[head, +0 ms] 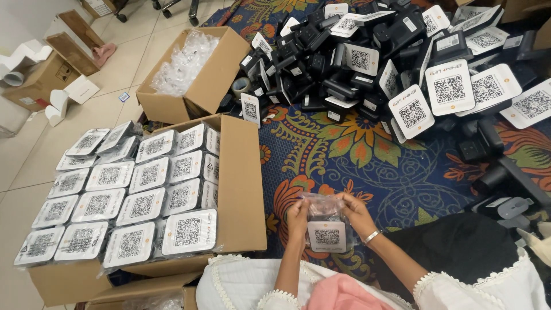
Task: The person packs QR-coded electronic devices into plastic bags and organizes them into cardboard boxes.
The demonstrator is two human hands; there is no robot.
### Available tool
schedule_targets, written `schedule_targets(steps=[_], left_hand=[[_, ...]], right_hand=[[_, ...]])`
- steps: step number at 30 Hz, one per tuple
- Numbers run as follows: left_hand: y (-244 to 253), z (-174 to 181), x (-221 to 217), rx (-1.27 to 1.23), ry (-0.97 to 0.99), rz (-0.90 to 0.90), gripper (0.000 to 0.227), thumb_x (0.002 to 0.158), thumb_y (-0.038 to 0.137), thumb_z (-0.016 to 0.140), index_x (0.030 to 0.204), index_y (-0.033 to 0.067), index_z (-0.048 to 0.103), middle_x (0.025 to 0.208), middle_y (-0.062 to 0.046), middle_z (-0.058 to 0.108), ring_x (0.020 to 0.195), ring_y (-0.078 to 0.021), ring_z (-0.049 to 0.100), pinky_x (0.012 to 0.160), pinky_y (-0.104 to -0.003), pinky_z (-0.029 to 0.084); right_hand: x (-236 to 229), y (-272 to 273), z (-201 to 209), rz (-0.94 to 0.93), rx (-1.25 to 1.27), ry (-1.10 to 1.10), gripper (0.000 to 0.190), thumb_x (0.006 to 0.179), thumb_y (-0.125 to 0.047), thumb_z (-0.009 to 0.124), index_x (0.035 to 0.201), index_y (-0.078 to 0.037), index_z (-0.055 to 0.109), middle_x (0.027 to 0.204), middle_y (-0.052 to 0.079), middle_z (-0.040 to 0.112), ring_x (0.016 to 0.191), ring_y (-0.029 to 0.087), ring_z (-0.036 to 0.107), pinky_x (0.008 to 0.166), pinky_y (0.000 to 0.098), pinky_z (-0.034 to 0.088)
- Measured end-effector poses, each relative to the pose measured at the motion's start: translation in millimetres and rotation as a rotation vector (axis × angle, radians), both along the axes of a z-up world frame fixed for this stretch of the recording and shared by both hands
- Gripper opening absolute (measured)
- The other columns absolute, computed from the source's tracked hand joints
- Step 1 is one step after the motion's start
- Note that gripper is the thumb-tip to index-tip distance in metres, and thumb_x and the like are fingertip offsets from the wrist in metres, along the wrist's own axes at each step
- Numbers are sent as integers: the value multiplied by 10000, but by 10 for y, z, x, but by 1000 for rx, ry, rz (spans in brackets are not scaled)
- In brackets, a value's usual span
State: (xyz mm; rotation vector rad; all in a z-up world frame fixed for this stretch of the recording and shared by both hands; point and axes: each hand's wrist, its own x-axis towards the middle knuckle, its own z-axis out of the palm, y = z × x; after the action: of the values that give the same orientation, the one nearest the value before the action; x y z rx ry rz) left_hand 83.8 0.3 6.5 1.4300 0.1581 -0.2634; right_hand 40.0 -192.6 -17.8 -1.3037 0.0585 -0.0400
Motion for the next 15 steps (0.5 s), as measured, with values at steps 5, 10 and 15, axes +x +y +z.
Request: schedule_targets(steps=[5,10,15], left_hand=[[-1,-540,271,98,-30,-159,201,974,123,630,1038,-18,758,842,7,711,721,-57,599,653,-245,470],[-37,-607,368,162,-104,-279,247,828,10,717,1069,-31,688,825,-9,706,717,-80,625,634,-260,479],[-99,-82,161,287,-260,-208,463,751,47,862,1116,30,577,953,-67,696,872,-153,667,768,-285,532]], right_hand=[[60,77,225,46,-2,64,233,965,-32,622,1192,-34,674,1126,0,704,969,86,622,835,256,500],[170,109,195,99,48,63,355,888,-63,658,1240,-112,641,1223,-16,707,1060,63,673,910,239,547],[262,40,-301,72,38,140,193,901,-67,748,1090,-25,751,1019,47,778,869,92,694,778,252,567]])
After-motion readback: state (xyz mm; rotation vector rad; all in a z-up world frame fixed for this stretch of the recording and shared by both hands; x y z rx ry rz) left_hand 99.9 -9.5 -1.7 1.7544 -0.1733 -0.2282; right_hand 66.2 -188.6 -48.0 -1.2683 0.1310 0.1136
